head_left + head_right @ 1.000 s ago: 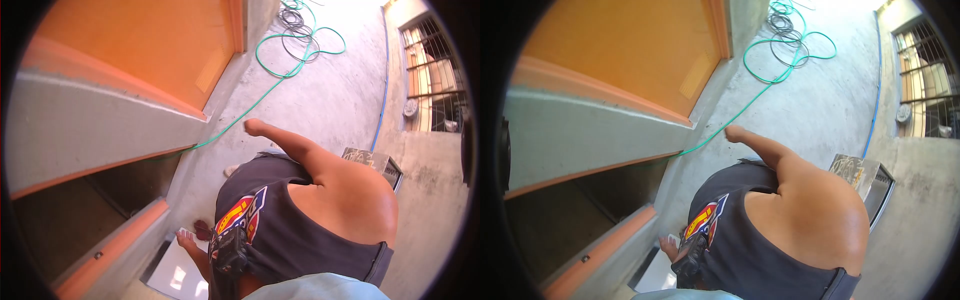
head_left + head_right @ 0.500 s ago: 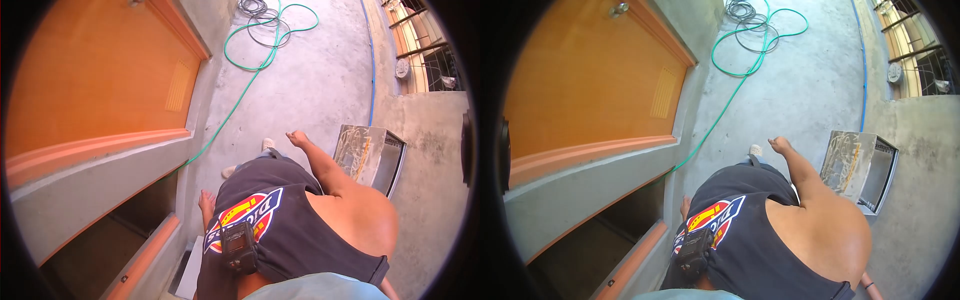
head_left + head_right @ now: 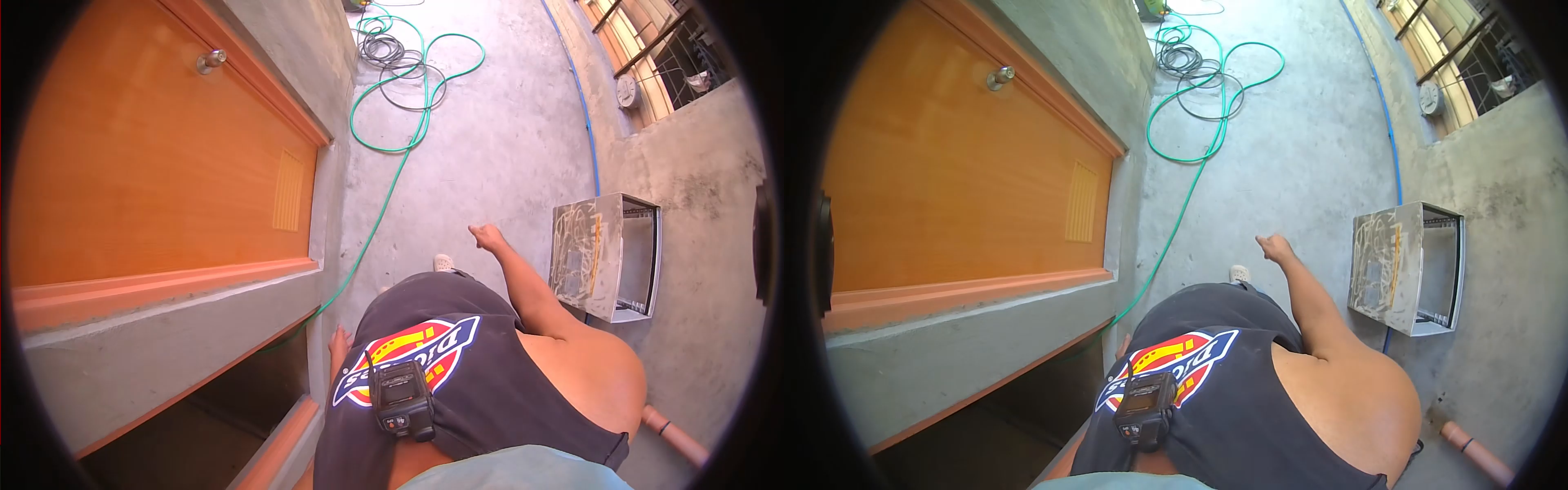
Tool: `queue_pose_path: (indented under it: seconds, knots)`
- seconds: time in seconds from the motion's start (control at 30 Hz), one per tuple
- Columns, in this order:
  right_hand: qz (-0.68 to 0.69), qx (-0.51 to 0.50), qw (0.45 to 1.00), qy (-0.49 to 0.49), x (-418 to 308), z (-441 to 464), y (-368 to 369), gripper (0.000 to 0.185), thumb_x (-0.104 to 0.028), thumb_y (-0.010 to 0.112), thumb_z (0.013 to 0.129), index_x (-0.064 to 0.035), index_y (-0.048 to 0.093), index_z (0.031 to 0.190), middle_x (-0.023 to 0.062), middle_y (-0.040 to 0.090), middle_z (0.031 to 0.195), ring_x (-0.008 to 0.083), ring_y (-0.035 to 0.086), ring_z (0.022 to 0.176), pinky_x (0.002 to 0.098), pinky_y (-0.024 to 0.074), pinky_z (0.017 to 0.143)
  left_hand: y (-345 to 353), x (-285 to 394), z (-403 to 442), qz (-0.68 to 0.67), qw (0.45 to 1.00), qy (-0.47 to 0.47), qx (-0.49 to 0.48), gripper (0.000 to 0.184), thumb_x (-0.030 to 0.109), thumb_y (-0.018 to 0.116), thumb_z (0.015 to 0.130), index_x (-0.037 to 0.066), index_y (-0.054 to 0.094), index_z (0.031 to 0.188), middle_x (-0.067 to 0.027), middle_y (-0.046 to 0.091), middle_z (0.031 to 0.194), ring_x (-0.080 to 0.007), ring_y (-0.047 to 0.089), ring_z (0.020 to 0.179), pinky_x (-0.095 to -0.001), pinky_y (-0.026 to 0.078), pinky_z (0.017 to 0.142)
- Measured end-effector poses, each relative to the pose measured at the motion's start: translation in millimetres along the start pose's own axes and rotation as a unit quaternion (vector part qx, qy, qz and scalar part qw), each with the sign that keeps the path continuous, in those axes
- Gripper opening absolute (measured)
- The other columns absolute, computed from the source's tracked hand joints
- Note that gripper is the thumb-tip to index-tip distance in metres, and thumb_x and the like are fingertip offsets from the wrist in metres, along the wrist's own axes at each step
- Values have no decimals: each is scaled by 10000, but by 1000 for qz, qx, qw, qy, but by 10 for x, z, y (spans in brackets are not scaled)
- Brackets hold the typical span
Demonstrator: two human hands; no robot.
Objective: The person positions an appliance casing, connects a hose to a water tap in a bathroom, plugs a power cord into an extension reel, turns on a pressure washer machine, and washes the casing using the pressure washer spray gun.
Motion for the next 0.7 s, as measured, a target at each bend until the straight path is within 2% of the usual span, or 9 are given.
queue_pose_path:
  seconds: [0.07,0.2,0.23,0.3,0.4,0.53,0.6,0.67,0.7]
  knots:
    - [-28,-1,999,32,266,-154,141,571,-507,479,808,-31,625,528,126,605,550,245,618,610,370,482,662,275,618,-418,95,995,-38,-1,518,405,522,860,38,440,1216,-171,517,1173,-319,545,1010,-439,474,792]
    - [-51,-43,992,107,917,-533,440,382,-370,512,778,-26,677,784,171,655,776,306,632,790,404,474,781,398,785,-87,93,995,-22,-13,501,408,520,857,61,447,1211,-166,535,1158,-330,567,963,-420,503,736]
    - [-44,-32,991,119,1069,-583,489,382,-370,512,778,-26,677,784,171,655,776,306,632,790,404,474,781,477,905,-121,104,994,-20,-27,501,408,520,857,61,447,1211,-166,535,1158,-330,567,963,-420,503,736]
    - [-135,8,987,83,1278,-640,424,298,-331,571,742,-48,666,748,146,649,693,280,635,681,391,498,687,607,1148,-94,117,993,-35,10,437,366,512,881,-44,526,1031,-122,598,984,-228,576,945,-357,459,768]
    - [-129,54,982,126,1594,-530,335,247,-272,588,704,-49,665,777,159,653,755,308,632,730,399,502,709,518,926,416,129,991,-45,-3,421,370,509,879,-2,522,1075,-126,599,990,-244,590,915,-358,472,741]
    - [-43,80,984,153,1787,-82,116,224,-235,595,678,-44,664,772,153,652,744,317,629,731,400,501,712,530,637,1185,165,986,-31,-24,412,376,507,877,53,517,1133,-131,601,999,-265,609,875,-360,491,704]
    - [-19,57,992,108,1631,308,26,205,-206,583,671,-41,661,763,158,650,739,312,630,724,396,502,710,889,836,1061,196,979,-41,-23,405,374,510,872,37,532,1097,-136,603,964,-253,605,850,-356,484,688]
    - [-163,38,984,-57,1373,540,-275,186,-191,555,688,-46,659,742,159,650,727,297,634,699,388,503,696,1383,1066,891,266,963,-17,-35,402,373,514,867,22,546,1060,-141,605,930,-241,601,826,-351,477,672]
    - [-76,52,996,5,1526,782,-605,188,-196,546,700,-51,659,737,151,652,722,285,636,689,385,502,690,1776,1189,963,333,940,26,-72,402,372,516,864,14,553,1042,-144,606,913,-235,599,814,-349,473,664]
Point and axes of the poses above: each hand's wrist, its own z-axis towards the middle knuckle, its own y-axis out of the palm, x = y × z, the point moved 10 cm from there along z, towards the middle knuckle
